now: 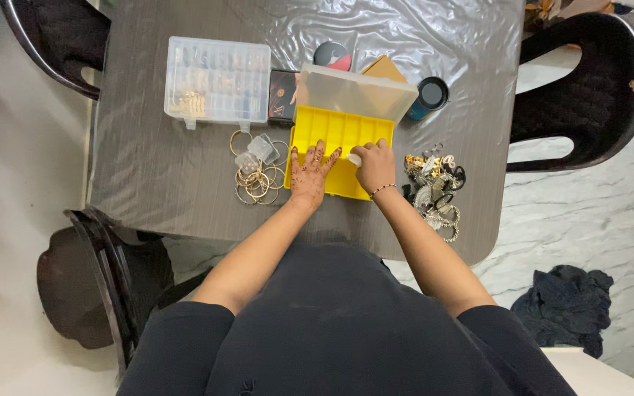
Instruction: The person wipes the inside of a yellow plastic storage box with a white cloth. They methodically clean each compartment of the box, moving the cloth across the surfaces. The box remains open on the table during the cleaning.
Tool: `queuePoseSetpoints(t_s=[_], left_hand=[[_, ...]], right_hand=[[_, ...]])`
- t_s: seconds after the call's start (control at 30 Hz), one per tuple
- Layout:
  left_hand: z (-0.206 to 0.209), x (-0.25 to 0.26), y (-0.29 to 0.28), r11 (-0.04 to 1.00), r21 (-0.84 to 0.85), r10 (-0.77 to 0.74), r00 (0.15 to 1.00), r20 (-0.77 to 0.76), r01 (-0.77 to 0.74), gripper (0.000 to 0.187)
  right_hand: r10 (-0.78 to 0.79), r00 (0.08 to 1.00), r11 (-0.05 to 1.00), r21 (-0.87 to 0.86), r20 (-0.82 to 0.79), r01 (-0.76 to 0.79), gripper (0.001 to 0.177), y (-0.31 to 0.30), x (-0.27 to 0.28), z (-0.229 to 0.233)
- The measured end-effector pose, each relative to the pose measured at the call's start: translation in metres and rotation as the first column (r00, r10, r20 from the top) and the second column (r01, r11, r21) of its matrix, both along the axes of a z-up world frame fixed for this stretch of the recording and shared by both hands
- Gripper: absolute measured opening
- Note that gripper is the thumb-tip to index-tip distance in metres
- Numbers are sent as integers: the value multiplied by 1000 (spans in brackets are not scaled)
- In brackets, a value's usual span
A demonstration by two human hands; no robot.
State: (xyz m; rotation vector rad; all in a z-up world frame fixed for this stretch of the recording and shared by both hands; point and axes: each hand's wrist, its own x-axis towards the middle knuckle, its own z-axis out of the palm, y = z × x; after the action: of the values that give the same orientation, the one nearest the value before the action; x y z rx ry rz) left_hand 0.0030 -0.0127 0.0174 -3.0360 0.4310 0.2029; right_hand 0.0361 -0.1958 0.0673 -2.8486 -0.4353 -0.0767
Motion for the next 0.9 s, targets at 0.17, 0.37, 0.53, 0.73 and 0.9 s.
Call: queuePoseSetpoints(t_s=[0.17,0.37,0.53,0.73,0.9], left_hand=[[-7,2,1,1000,-24,-16,1000,13,16,78],[-9,6,-3,1000,7,-21,995,-93,22,76],[-5,6,1,998,-8,-57,998,17,57,70],[0,-3,2,995,-28,-90,992,82,93,70],[1,-7,5,985,-132,-96,990,100,109,72]], right_hand=[[22,992,997,-68,-125,-31,24,-7,18,-8],[7,987,987,-159,-158,-33,32,-2,25,-11],[-34,925,982,159,-378,101,31,-19,23,0],[-189,982,861,477,-26,178,30,-26,-37,26],[74,953,992,80,295,-102,53,3,-68,25]])
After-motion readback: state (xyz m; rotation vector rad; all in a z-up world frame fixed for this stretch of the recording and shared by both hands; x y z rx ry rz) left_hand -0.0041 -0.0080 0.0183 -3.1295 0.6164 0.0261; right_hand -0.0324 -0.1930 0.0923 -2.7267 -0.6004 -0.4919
